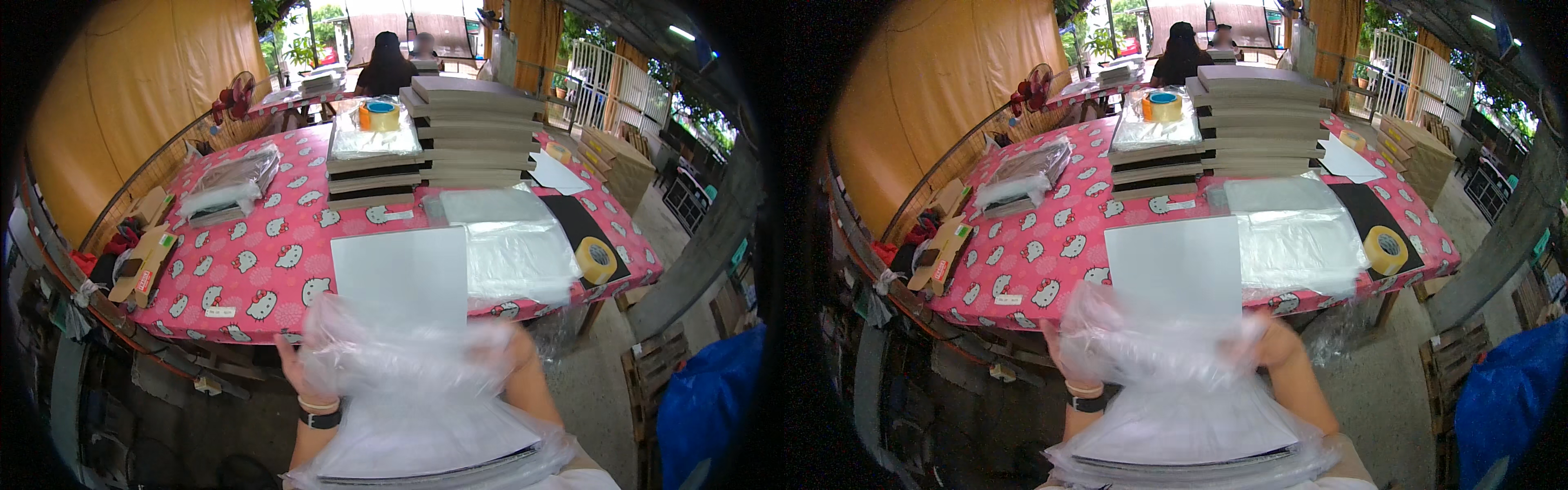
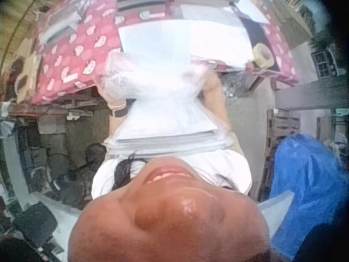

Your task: The person repeatedly wraps black notebooks in clear plastic sleeves. They pick up a notebook, slide it into a sleeve, smooth the plastic, and place the wrapped item on a growing stack on the table.

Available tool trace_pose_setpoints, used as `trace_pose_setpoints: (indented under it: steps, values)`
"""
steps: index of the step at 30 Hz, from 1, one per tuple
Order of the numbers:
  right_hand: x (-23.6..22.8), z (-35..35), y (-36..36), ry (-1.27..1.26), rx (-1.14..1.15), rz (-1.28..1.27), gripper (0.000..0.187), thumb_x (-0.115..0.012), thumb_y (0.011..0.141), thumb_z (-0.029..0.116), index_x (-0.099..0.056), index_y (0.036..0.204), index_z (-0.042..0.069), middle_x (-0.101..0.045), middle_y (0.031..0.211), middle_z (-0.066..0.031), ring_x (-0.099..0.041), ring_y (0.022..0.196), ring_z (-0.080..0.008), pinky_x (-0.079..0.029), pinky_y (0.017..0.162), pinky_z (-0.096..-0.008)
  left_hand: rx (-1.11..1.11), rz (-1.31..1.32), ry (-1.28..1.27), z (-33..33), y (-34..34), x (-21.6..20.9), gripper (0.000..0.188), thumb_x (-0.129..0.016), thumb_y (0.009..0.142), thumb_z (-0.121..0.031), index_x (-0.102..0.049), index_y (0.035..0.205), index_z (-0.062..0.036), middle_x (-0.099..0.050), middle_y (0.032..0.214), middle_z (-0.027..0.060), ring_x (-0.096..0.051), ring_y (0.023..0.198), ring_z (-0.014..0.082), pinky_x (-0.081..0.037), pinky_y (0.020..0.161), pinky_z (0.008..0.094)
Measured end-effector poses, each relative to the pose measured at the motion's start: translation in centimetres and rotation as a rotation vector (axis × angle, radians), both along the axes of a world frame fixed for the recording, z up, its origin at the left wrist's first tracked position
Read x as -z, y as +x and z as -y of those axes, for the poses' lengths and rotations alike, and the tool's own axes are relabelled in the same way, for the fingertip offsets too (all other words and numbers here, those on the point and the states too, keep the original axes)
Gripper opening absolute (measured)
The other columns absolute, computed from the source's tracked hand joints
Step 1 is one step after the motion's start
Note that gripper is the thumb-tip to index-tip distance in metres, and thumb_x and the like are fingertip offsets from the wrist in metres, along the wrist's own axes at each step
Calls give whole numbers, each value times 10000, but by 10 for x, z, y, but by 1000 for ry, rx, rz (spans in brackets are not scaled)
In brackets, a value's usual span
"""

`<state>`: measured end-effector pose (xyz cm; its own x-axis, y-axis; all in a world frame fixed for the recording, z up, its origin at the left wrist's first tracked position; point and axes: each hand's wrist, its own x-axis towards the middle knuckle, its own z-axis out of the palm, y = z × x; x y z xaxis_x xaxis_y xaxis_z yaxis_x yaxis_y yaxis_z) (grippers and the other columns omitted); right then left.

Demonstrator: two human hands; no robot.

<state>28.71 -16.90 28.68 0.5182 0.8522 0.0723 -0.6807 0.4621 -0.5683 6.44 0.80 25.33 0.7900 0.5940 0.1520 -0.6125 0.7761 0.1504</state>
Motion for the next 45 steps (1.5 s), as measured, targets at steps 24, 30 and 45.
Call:
trace_pose_setpoints:
  steps: [24,30,45]
  values:
    - [21,-94,98,-670,610,1586,440,-545,695,91,-484,1129,116,-509,599,-192,-494,538,-306,-401,537,-350,-1050,-1379,1957,-141,86,-6,475,-596,640,-113,-503,1103,-155,-494,684,10,-462,676,136,-259,720,318]
    - [11,-47,68,-451,641,1325,186,-565,687,75,-582,859,6,-528,523,-66,-524,507,-153,-387,496,-293,-1191,-1066,1929,-105,49,-17,344,-596,630,-112,-601,973,-137,-427,553,28,-414,619,159,-285,628,300]
    - [147,34,46,-321,-269,-123,150,-467,819,105,-501,963,81,-500,682,-1,-401,472,-52,-330,421,-156,305,-1008,488,-76,-22,99,61,-464,789,-94,-487,735,-79,-415,564,-34,-318,413,48,-293,399,188]
